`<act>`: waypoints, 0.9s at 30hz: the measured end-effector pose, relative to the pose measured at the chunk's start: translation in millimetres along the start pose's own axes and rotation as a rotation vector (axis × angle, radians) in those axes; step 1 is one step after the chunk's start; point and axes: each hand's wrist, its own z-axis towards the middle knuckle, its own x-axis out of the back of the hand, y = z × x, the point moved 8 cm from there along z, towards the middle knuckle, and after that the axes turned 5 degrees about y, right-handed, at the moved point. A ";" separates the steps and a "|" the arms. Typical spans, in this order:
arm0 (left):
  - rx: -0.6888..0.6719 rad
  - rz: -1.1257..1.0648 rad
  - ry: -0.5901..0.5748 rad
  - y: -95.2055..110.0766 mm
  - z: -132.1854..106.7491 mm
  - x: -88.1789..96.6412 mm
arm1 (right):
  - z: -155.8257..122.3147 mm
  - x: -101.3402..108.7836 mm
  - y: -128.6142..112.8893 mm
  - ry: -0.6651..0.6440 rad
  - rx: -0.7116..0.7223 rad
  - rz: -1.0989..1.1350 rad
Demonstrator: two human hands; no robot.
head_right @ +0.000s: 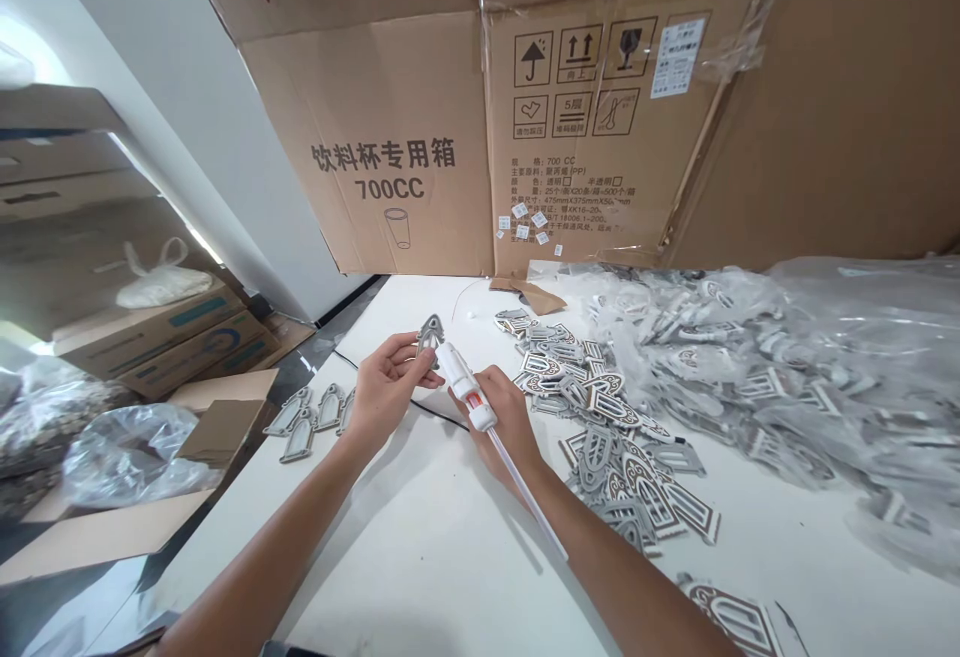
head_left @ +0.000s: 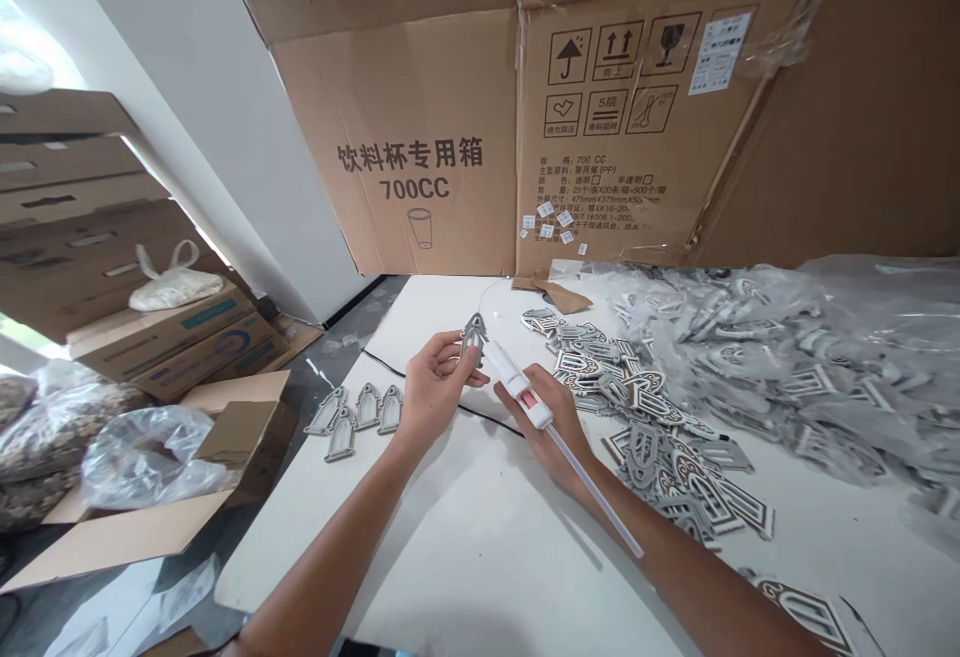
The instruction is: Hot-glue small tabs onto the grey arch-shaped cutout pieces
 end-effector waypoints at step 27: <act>-0.003 -0.009 -0.020 2.1 -4.2 -3.5 | -1.6 -2.0 8.7 -0.019 -0.137 0.025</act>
